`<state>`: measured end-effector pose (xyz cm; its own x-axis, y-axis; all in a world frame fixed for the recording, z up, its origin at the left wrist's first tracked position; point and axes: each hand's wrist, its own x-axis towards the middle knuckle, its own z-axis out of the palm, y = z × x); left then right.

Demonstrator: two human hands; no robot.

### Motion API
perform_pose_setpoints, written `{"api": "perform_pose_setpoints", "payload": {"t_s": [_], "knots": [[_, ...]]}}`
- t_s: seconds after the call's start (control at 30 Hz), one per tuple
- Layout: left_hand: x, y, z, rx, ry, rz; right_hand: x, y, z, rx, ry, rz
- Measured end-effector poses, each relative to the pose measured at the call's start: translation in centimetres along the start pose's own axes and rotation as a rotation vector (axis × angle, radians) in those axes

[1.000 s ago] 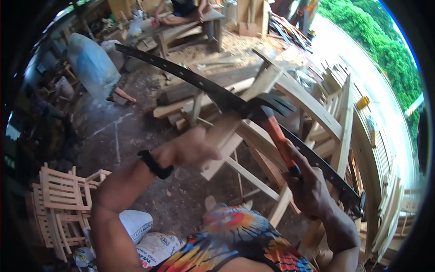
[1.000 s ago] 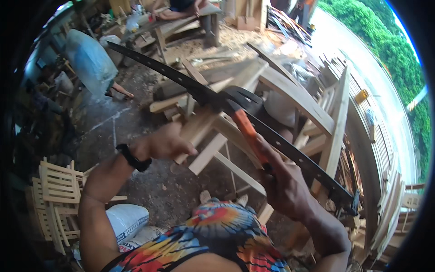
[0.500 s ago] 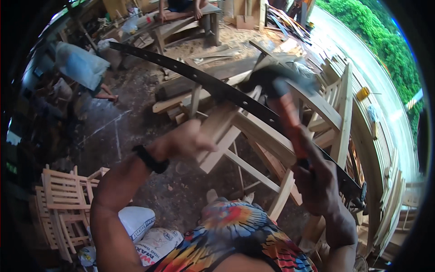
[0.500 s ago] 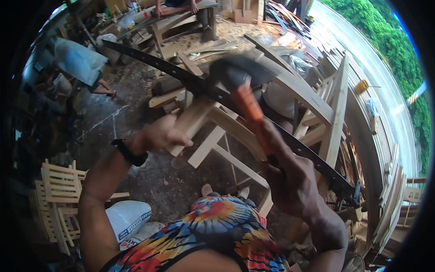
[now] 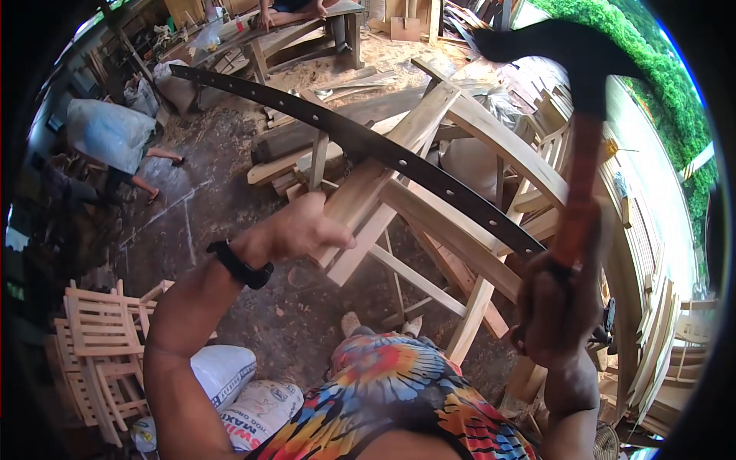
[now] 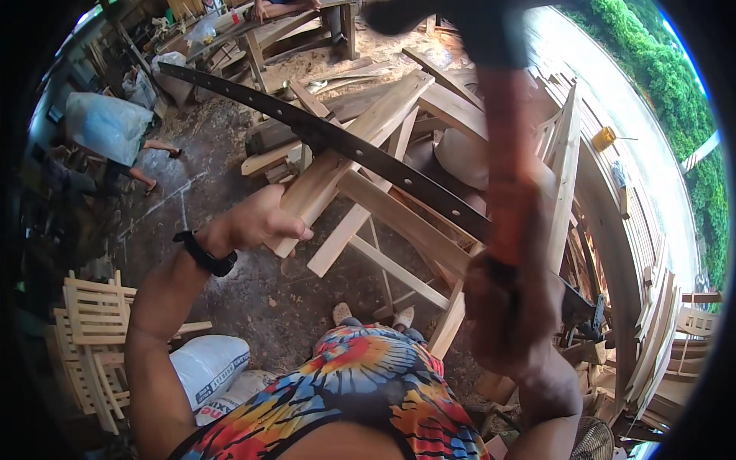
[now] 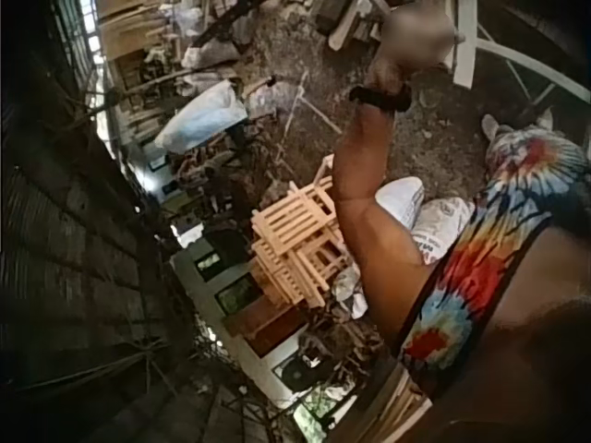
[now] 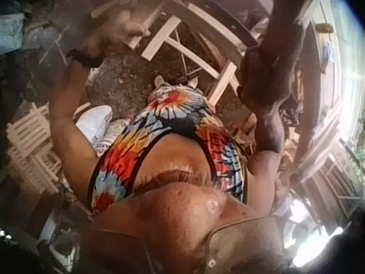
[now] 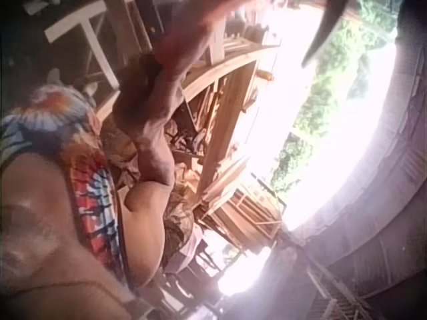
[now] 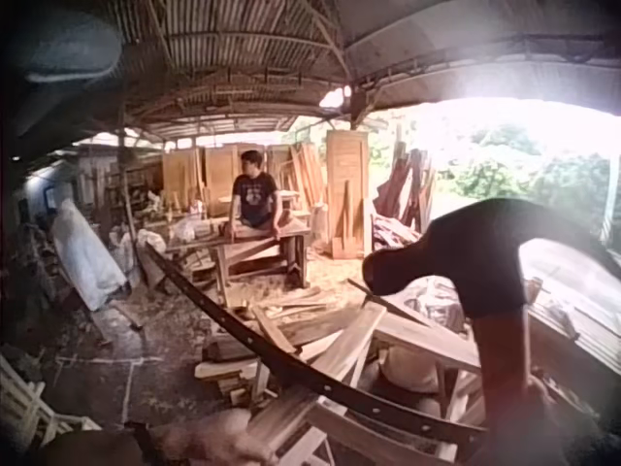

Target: The person hammers a nail into a wooden chair frame while it is held in place by a large metal clamp, then removes the clamp and picks up the partially assembled chair.

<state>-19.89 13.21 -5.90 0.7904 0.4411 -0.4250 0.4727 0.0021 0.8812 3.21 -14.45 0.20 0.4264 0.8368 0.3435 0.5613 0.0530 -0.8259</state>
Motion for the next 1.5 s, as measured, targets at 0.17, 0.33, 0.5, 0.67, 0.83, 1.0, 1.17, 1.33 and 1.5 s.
{"api": "perform_pose_setpoints", "payload": {"t_s": [0.17, 0.33, 0.5, 0.67, 0.83, 1.0, 1.17, 1.33, 1.5], "knots": [[1.0, -1.0, -0.2, 0.121, 0.066, 0.009, 2.4, 1.8, 1.2, -0.183, -0.435, -0.077], [-0.2, -0.1, -0.1, 0.112, 0.06, 0.043, 1.5, 1.0, -0.8, -0.248, -0.226, -0.223], [0.3, 0.5, 0.4, 0.159, 0.067, 0.046, 1.8, 3.7, 1.3, -0.251, -0.194, -0.255], [-0.2, -1.2, -0.2, 0.188, 0.093, 0.108, 2.5, 0.4, -0.3, -0.207, -0.24, -0.232], [0.4, 0.8, 0.6, 0.259, 0.086, 0.086, 0.9, 4.6, -0.2, -0.055, -0.205, -0.219], [-0.4, 0.4, 0.1, 0.204, 0.072, 0.095, 3.7, 1.2, 0.1, -0.221, -0.316, -0.287], [0.2, 0.7, 0.9, 0.206, 0.103, 0.13, 0.2, 3.0, -0.6, 0.043, -0.219, -0.244], [-0.2, -1.9, 0.0, 0.314, 0.113, 0.162, 3.9, -0.2, 0.6, -0.127, -0.444, -0.182], [0.4, 0.1, 1.0, 0.258, 0.138, 0.091, 0.3, 1.8, -0.6, -0.021, -0.214, -0.091]]}}
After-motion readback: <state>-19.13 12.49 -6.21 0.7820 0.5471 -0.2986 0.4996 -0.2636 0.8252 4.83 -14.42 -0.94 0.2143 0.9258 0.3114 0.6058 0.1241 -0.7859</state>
